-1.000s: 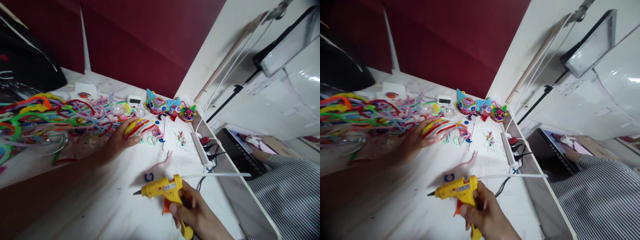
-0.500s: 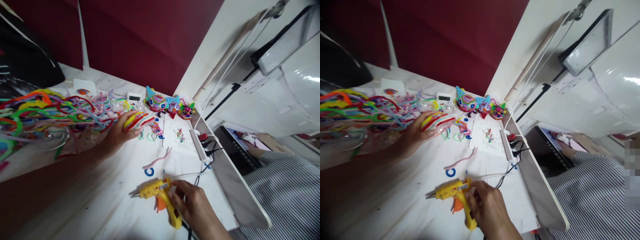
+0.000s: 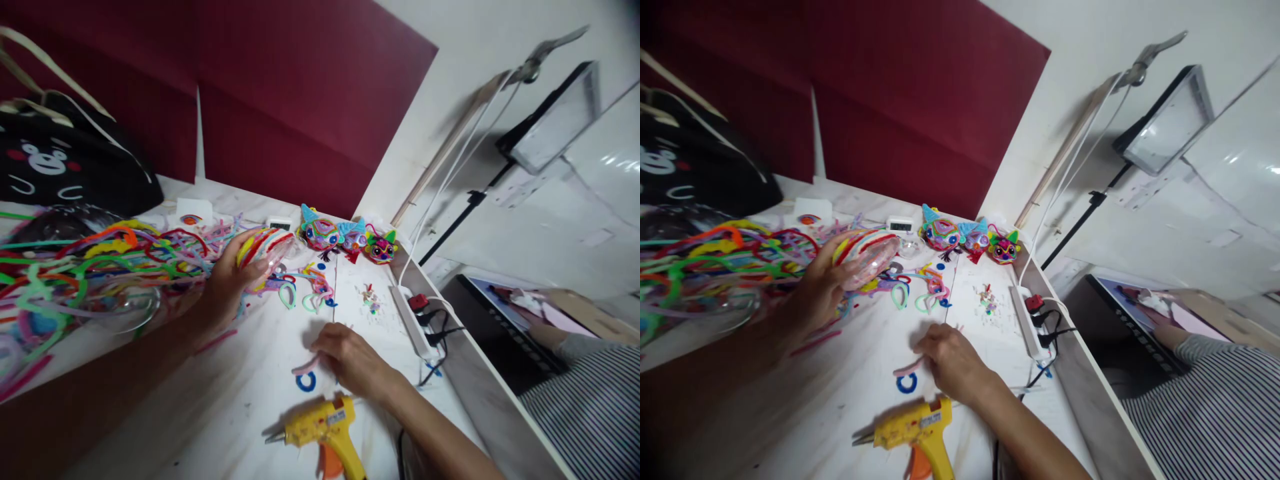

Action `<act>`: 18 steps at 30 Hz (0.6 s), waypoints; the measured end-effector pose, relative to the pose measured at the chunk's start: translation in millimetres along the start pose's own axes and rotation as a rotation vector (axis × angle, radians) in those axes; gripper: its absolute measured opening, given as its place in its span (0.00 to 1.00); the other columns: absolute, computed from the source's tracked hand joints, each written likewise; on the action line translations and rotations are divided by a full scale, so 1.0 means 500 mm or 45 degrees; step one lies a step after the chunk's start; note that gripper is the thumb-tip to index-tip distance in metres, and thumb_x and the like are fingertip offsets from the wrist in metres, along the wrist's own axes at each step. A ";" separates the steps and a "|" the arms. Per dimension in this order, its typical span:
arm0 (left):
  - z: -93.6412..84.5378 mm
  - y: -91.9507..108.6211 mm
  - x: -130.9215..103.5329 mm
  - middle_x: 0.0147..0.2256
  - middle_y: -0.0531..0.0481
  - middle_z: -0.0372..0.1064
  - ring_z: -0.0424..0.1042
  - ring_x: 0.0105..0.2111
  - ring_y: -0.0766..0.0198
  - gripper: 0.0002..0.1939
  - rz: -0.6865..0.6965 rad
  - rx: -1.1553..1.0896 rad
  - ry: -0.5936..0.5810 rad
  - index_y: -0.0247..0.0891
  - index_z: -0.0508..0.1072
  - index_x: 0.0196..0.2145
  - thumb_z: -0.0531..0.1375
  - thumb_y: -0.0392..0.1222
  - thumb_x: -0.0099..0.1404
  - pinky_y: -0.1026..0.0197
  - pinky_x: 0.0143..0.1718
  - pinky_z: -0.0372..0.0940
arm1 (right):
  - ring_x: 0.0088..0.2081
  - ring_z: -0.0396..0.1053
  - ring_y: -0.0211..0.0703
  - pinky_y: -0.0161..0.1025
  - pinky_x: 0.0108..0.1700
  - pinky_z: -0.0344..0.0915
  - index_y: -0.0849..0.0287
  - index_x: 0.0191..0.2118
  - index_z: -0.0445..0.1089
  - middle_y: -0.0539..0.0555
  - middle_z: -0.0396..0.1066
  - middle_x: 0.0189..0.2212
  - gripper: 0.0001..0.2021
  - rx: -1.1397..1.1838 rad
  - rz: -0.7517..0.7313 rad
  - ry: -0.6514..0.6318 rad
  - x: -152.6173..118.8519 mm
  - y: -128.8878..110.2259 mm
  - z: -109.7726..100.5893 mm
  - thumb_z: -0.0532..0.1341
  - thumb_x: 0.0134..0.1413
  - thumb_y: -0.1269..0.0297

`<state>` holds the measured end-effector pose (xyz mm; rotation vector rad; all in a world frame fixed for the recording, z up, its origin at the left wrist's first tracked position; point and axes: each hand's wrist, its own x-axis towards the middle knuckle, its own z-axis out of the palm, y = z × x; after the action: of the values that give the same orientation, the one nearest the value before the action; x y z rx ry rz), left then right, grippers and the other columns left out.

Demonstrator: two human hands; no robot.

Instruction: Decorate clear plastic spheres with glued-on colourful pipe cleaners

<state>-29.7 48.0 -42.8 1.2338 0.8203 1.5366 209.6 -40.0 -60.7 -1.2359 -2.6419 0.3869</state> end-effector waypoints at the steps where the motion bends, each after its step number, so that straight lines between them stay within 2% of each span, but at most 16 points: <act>1: 0.000 0.005 0.002 0.57 0.42 0.68 0.65 0.59 0.42 0.34 0.013 0.003 0.003 0.40 0.64 0.58 0.66 0.49 0.56 0.42 0.61 0.60 | 0.43 0.71 0.46 0.37 0.45 0.67 0.61 0.41 0.75 0.57 0.73 0.37 0.14 -0.043 -0.022 -0.031 0.006 0.004 0.002 0.58 0.53 0.82; 4: 0.001 0.023 0.010 0.58 0.42 0.67 0.65 0.60 0.45 0.31 0.052 0.008 0.024 0.40 0.63 0.58 0.64 0.47 0.58 0.45 0.62 0.59 | 0.41 0.70 0.45 0.38 0.44 0.67 0.59 0.38 0.75 0.56 0.72 0.36 0.11 -0.088 -0.046 -0.067 0.014 0.008 0.004 0.60 0.54 0.80; 8: 0.005 0.045 0.016 0.57 0.41 0.68 0.65 0.59 0.44 0.31 0.087 -0.005 0.055 0.39 0.64 0.57 0.64 0.47 0.56 0.43 0.61 0.59 | 0.40 0.70 0.45 0.39 0.43 0.66 0.60 0.35 0.74 0.56 0.71 0.34 0.08 -0.081 -0.058 -0.074 0.016 0.010 0.003 0.60 0.57 0.77; 11: 0.004 0.060 0.013 0.58 0.45 0.68 0.65 0.59 0.47 0.29 0.077 0.074 -0.006 0.42 0.65 0.57 0.62 0.48 0.59 0.46 0.60 0.62 | 0.38 0.70 0.44 0.38 0.41 0.65 0.61 0.34 0.74 0.56 0.71 0.33 0.08 -0.074 -0.066 -0.076 0.017 0.016 0.005 0.59 0.58 0.78; 15: -0.005 0.078 0.003 0.58 0.45 0.68 0.66 0.59 0.46 0.29 0.032 0.110 -0.076 0.42 0.64 0.57 0.62 0.48 0.59 0.48 0.58 0.65 | 0.37 0.70 0.45 0.40 0.41 0.65 0.63 0.37 0.74 0.57 0.72 0.32 0.09 -0.080 -0.069 -0.049 0.026 0.013 0.003 0.57 0.60 0.78; 18: -0.012 0.088 -0.004 0.56 0.44 0.69 0.66 0.58 0.44 0.30 0.037 0.070 -0.113 0.41 0.64 0.57 0.63 0.47 0.57 0.47 0.57 0.66 | 0.40 0.71 0.46 0.40 0.44 0.66 0.65 0.43 0.73 0.59 0.73 0.35 0.10 -0.074 -0.095 -0.021 0.056 -0.011 -0.004 0.55 0.62 0.77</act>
<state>-47.3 32.8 -4.7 1.3493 0.7940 1.4796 188.5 -21.6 -55.1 -1.1516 -2.7223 0.3114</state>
